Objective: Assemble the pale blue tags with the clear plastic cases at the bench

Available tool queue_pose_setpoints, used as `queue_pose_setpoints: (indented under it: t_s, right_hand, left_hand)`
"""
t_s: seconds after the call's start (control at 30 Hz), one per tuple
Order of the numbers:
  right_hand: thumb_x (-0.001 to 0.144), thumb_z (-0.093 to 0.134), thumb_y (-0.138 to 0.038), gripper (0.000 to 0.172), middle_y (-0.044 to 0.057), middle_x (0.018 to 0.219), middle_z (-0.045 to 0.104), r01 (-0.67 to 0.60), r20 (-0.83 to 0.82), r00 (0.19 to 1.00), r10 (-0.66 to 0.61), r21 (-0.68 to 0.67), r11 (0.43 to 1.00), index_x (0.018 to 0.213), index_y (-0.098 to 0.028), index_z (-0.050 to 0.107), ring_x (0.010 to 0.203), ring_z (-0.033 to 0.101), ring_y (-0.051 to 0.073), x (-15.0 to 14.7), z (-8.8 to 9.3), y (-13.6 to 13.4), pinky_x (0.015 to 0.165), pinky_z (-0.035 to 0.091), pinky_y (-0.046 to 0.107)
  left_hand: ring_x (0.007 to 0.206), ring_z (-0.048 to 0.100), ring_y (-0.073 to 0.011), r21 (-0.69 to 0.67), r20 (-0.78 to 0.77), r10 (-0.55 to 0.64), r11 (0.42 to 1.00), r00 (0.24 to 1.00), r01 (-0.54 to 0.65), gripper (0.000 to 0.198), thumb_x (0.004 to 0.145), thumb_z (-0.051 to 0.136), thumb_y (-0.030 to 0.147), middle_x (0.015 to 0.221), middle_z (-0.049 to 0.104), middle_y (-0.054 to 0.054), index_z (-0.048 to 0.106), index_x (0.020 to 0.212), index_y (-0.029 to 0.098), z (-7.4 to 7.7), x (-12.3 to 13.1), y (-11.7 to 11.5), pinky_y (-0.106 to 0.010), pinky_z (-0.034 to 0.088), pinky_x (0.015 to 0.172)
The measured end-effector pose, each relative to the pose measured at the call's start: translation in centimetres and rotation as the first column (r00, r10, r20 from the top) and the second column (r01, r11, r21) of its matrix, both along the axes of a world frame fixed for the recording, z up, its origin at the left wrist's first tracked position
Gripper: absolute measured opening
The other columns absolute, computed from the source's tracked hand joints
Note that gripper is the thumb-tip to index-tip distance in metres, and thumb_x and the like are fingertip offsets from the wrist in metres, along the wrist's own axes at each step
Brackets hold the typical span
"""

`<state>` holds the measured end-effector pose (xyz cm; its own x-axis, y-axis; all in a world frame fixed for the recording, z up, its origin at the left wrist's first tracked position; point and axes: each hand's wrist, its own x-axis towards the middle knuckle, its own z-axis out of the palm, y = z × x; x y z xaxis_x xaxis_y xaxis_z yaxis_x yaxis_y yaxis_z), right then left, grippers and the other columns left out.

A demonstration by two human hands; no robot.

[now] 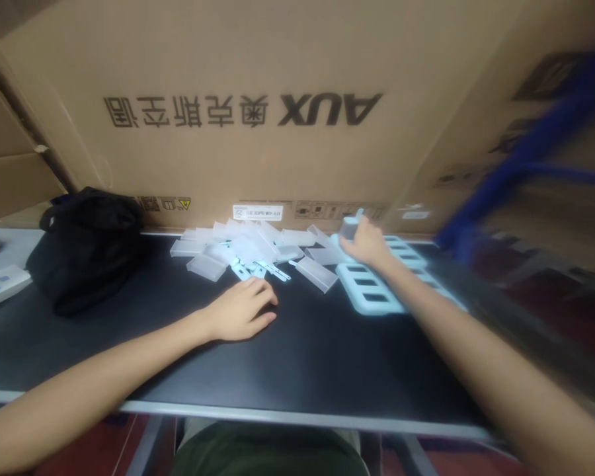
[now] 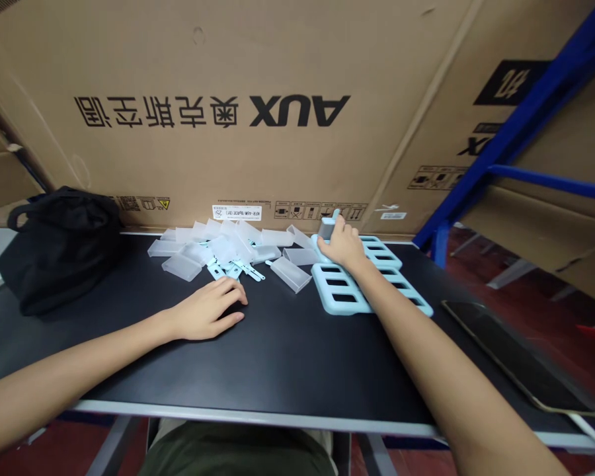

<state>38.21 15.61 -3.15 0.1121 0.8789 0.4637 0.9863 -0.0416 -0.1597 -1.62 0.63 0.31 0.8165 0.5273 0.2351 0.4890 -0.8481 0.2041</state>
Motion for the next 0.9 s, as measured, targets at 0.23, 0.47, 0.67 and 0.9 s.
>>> queue_pose_setpoints:
  t_s: [0.23, 0.47, 0.67, 0.9]
  right_hand:
    - [0.091, 0.045, -0.059, 0.096, 0.037, 0.136, 0.055, 0.000, -0.015, 1.000, 0.000, -0.019, 1.000, 0.156, 0.009, 0.025, 0.122, 0.055, 0.049, 0.1, 0.0, 0.0, 0.106, 0.042, 0.058]
    - [0.085, 0.056, -0.058, 0.105, 0.035, 0.149, 0.047, -0.074, -0.149, 0.986, 0.076, 0.020, 0.997, 0.163, 0.000, 0.015, 0.137, 0.047, 0.050, 0.6, -0.1, 0.4, 0.112, 0.037, 0.060]
    - [0.085, 0.058, -0.052, 0.088, 0.031, 0.139, 0.056, -0.008, -0.257, 0.963, 0.081, 0.273, 0.962, 0.155, -0.003, 0.035, 0.135, 0.050, 0.045, 0.2, 1.7, -3.2, 0.112, 0.038, 0.061]
    - [0.092, 0.058, -0.060, 0.048, 0.016, 0.113, 0.074, -0.420, -0.044, 0.907, 0.419, -0.021, 0.907, 0.114, -0.019, 0.067, 0.107, 0.068, 0.037, -7.2, 4.6, -8.7, 0.095, 0.053, 0.054]
  left_hand:
    - [0.115, 0.059, -0.0284, -0.001, -0.011, 0.001, 1.000, 1.000, -0.001, 0.023, 0.105, 0.053, 0.036, 0.120, 0.064, -0.011, 0.062, 0.118, 0.020, 0.0, 0.1, 0.0, -0.046, 0.052, 0.101]
    - [0.115, 0.059, -0.0285, 0.001, -0.013, -0.003, 1.000, 1.000, 0.003, 0.022, 0.105, 0.053, 0.035, 0.119, 0.064, -0.011, 0.062, 0.118, 0.020, 0.1, 0.0, 0.0, -0.046, 0.052, 0.101]
    - [0.114, 0.059, -0.0285, 0.008, -0.004, -0.008, 1.000, 1.000, 0.008, 0.023, 0.105, 0.053, 0.036, 0.120, 0.065, -0.011, 0.063, 0.117, 0.020, 0.0, 0.0, 0.0, -0.046, 0.052, 0.101]
    - [0.117, 0.058, -0.0284, 0.003, -0.017, 0.005, 1.000, 1.000, -0.005, 0.022, 0.106, 0.053, 0.036, 0.122, 0.063, -0.011, 0.062, 0.119, 0.020, -0.1, 0.0, -0.1, -0.047, 0.052, 0.105]
